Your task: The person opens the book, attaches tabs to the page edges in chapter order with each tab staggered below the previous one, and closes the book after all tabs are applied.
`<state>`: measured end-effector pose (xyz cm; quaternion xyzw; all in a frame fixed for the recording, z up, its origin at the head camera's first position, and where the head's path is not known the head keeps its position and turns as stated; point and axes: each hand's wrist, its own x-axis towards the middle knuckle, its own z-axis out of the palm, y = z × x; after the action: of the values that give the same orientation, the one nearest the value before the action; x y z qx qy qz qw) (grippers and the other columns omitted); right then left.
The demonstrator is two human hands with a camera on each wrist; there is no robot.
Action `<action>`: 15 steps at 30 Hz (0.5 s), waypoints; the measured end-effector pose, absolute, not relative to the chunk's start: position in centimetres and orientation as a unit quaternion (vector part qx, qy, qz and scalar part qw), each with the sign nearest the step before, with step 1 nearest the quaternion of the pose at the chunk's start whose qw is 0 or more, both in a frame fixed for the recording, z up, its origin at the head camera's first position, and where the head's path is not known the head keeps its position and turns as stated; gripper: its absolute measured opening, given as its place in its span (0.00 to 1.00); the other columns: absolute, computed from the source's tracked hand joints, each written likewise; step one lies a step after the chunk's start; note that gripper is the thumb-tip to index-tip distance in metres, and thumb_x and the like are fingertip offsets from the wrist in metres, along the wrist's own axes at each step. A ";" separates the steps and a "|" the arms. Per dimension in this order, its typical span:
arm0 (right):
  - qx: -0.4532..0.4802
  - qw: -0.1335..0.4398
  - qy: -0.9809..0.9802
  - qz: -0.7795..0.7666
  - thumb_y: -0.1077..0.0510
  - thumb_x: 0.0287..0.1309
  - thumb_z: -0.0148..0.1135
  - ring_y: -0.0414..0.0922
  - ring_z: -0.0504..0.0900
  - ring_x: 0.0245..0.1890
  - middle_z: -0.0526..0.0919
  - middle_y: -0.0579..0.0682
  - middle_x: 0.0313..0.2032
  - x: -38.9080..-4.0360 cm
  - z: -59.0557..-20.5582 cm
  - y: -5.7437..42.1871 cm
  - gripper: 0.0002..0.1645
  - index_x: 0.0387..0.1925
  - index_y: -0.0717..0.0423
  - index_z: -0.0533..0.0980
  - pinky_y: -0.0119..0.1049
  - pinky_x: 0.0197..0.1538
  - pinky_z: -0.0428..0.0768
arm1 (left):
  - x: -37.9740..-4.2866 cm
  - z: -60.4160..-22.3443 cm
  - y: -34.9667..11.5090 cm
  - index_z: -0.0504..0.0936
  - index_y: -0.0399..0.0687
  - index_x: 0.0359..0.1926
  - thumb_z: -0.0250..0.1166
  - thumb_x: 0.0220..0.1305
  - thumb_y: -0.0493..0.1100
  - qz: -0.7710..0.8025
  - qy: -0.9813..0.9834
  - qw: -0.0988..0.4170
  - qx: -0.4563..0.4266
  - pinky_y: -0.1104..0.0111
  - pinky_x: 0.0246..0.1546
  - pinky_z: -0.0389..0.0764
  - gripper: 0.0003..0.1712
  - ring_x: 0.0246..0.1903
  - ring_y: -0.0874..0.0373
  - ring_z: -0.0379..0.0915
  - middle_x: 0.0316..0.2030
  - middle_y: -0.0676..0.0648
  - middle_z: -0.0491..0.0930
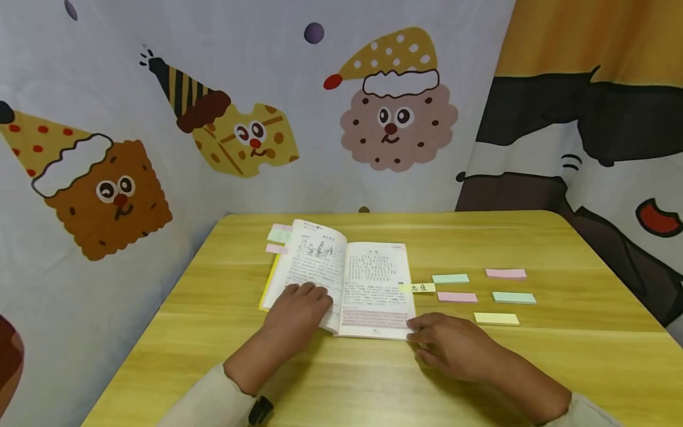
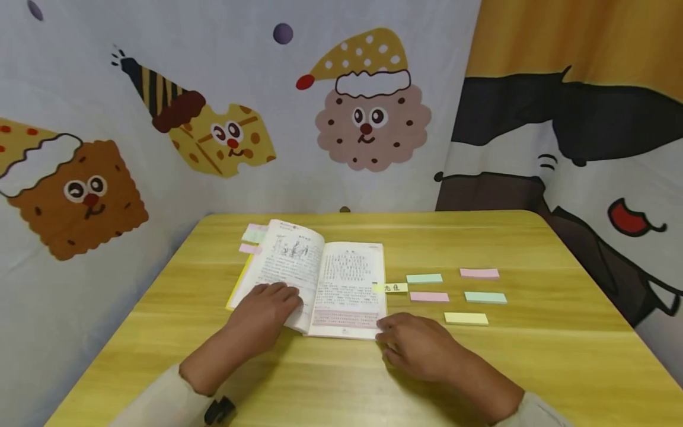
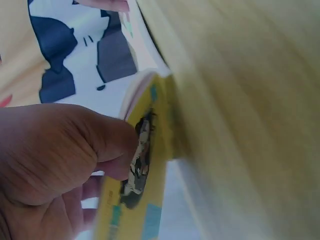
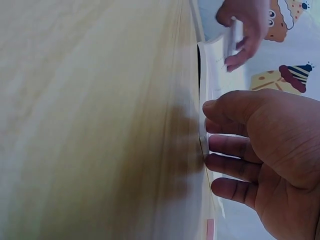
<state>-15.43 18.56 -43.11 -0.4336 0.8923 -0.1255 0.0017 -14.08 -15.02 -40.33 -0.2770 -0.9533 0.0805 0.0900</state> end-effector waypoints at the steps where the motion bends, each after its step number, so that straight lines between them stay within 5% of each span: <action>1: -0.433 0.000 0.893 -0.125 0.52 0.61 0.72 0.49 0.81 0.57 0.83 0.47 0.57 -15.4 -43.1 18.5 0.15 0.48 0.50 0.88 0.49 0.53 0.82 | -14.0 -40.1 -14.9 0.82 0.49 0.45 0.72 0.60 0.32 0.094 -0.946 0.113 -0.288 0.55 0.52 0.76 0.14 0.48 0.51 0.76 0.46 0.50 0.81; 9: -0.432 0.009 0.892 -0.131 0.52 0.62 0.72 0.50 0.81 0.58 0.83 0.47 0.58 -15.5 -42.9 18.4 0.15 0.49 0.50 0.88 0.50 0.54 0.82 | -13.4 -38.8 -13.2 0.78 0.50 0.23 0.77 0.50 0.29 0.176 -0.895 0.211 -0.351 0.61 0.49 0.70 0.17 0.33 0.53 0.65 0.23 0.53 0.72; 12: -0.432 0.010 0.892 -0.129 0.52 0.62 0.72 0.50 0.81 0.58 0.83 0.47 0.58 -15.5 -42.9 18.4 0.15 0.49 0.49 0.88 0.50 0.54 0.82 | -13.3 -38.5 -12.5 0.79 0.51 0.20 0.77 0.52 0.30 0.189 -0.882 0.232 -0.363 0.57 0.62 0.67 0.17 0.42 0.51 0.69 0.27 0.52 0.75; 15: -0.429 0.011 0.894 -0.131 0.51 0.62 0.72 0.50 0.81 0.58 0.83 0.47 0.58 -15.5 -42.9 18.4 0.15 0.49 0.49 0.88 0.50 0.54 0.82 | -13.1 -38.6 -12.0 0.82 0.53 0.22 0.79 0.52 0.35 0.197 -0.873 0.247 -0.371 0.48 0.73 0.53 0.14 0.65 0.46 0.64 0.47 0.50 0.81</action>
<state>-15.48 18.44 -42.92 -0.4289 0.8937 -0.1313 0.0107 -13.12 -12.01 -38.58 -0.3706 -0.8733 0.1969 0.2475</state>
